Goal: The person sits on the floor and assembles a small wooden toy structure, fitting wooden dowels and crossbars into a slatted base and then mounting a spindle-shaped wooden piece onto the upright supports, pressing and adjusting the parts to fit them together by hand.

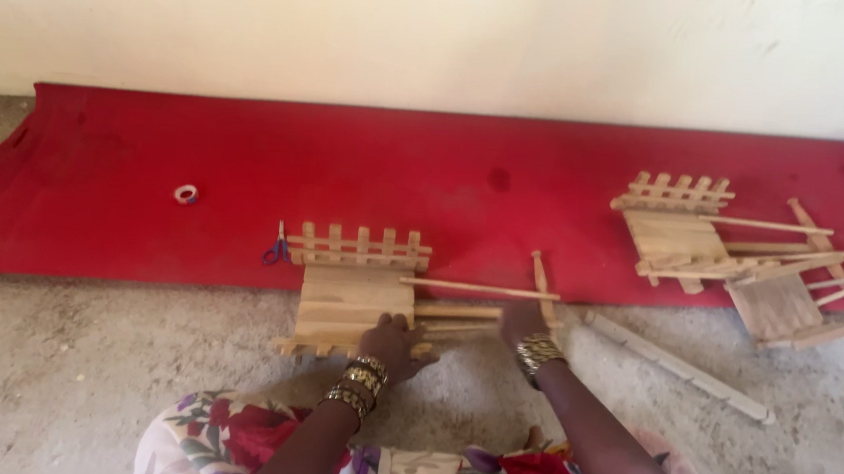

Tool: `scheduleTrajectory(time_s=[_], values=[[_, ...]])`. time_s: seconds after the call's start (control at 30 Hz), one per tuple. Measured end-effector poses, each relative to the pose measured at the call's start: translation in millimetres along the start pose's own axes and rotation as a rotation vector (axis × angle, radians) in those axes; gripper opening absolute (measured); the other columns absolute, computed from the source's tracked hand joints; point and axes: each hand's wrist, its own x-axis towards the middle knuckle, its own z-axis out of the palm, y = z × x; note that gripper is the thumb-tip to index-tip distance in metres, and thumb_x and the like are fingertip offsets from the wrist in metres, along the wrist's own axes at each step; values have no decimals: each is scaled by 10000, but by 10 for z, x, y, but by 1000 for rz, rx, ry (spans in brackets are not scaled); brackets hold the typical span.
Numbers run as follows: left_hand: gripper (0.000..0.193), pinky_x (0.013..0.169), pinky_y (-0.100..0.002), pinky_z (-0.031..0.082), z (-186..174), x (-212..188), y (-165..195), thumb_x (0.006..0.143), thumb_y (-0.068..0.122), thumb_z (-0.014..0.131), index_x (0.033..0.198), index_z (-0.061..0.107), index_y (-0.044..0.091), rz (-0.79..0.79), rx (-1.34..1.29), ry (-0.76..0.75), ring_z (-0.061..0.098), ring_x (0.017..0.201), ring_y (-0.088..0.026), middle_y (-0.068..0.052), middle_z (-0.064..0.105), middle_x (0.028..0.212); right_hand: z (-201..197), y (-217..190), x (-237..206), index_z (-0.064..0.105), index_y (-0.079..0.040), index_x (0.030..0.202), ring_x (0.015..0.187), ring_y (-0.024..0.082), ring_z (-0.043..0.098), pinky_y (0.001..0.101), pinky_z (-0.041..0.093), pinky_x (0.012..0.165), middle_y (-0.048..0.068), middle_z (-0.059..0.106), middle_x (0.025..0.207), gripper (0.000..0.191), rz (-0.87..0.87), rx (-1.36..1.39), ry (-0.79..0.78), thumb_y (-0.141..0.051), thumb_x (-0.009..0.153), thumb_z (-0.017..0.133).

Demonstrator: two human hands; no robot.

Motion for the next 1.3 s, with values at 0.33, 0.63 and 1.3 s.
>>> scheduleTrajectory(time_s=[0.33,0.63,1.3], values=[[741,1040,-454,515,-34,-47,30,907,730,518,1477,505,257,-30,-16,41,465,1336,-287,-104,541,1348,-191,-762,-186,720,-45,735,926,287,704,409,610,771,173,708,975,169,-112,427,35,-136,862,654],[763,1050,-474,504,32,2,-18,904,732,520,1480,499,232,-6,-24,70,435,1366,-298,-106,512,1405,-17,791,-263,703,-37,898,824,299,698,416,581,691,176,704,900,162,429,322,-43,-182,902,630],[519,995,-490,515,-571,330,317,975,477,599,1350,648,121,369,-501,466,601,1154,-332,-196,627,1261,-821,946,-461,688,66,1129,663,200,687,302,597,578,154,738,864,254,628,1994,53,-98,1001,542]])
